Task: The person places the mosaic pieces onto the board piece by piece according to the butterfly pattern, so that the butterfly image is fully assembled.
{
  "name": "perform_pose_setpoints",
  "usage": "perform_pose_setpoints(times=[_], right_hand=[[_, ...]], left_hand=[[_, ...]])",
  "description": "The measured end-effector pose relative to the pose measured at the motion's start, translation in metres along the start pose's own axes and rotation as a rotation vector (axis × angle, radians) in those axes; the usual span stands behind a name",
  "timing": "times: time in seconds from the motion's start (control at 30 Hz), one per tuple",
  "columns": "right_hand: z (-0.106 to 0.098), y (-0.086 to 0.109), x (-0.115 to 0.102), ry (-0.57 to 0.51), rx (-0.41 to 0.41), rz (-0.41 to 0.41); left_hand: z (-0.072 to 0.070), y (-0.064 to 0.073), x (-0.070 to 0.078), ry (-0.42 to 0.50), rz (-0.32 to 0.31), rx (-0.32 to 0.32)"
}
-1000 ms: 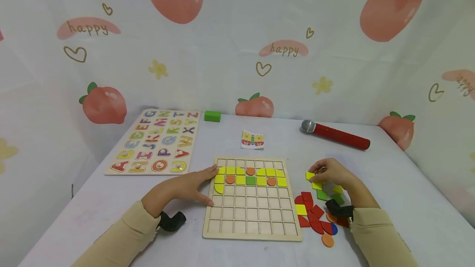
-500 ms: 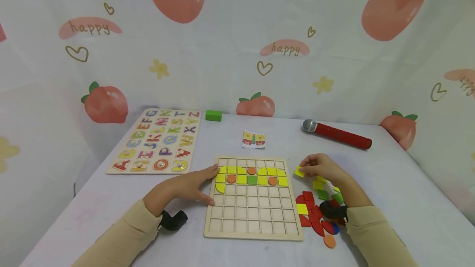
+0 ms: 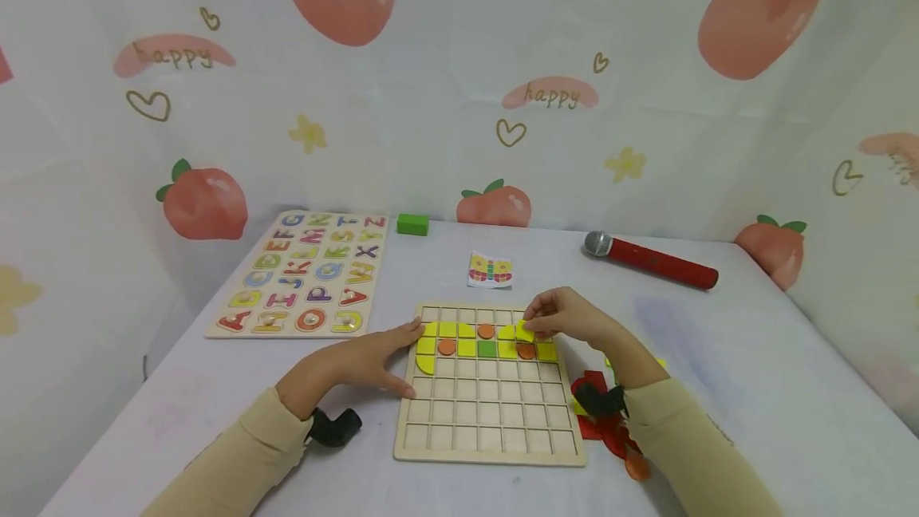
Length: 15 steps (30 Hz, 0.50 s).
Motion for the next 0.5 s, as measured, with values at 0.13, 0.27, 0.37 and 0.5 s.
perform_pose_setpoints(times=[0.13, 0.27, 0.37, 0.5], right_hand=[[0.02, -0.01, -0.019, -0.007, -0.07, -0.045], [0.041, -0.019, -0.033, -0.024, -0.148, -0.101], [0.056, -0.024, -0.04, -0.03, -0.191, -0.131], [0.073, -0.027, -0.05, -0.024, -0.217, -0.142]], left_hand=[[0.0, 0.001, 0.0, 0.002, 0.002, 0.004], [0.0, 0.001, 0.0, -0.004, 0.01, 0.001], [0.0, 0.001, 0.0, -0.005, 0.008, -0.003], [-0.001, 0.001, 0.0, -0.001, 0.009, -0.008]])
Point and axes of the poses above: each hand's wrist, its own y-axis away from the middle knuckle, its own z-axis out of the palm, x = y × z, the point moved 4 cm from there along -y, towards the middle knuckle, and after that the axes turned 7 degrees about z, right-handed, at the moved point
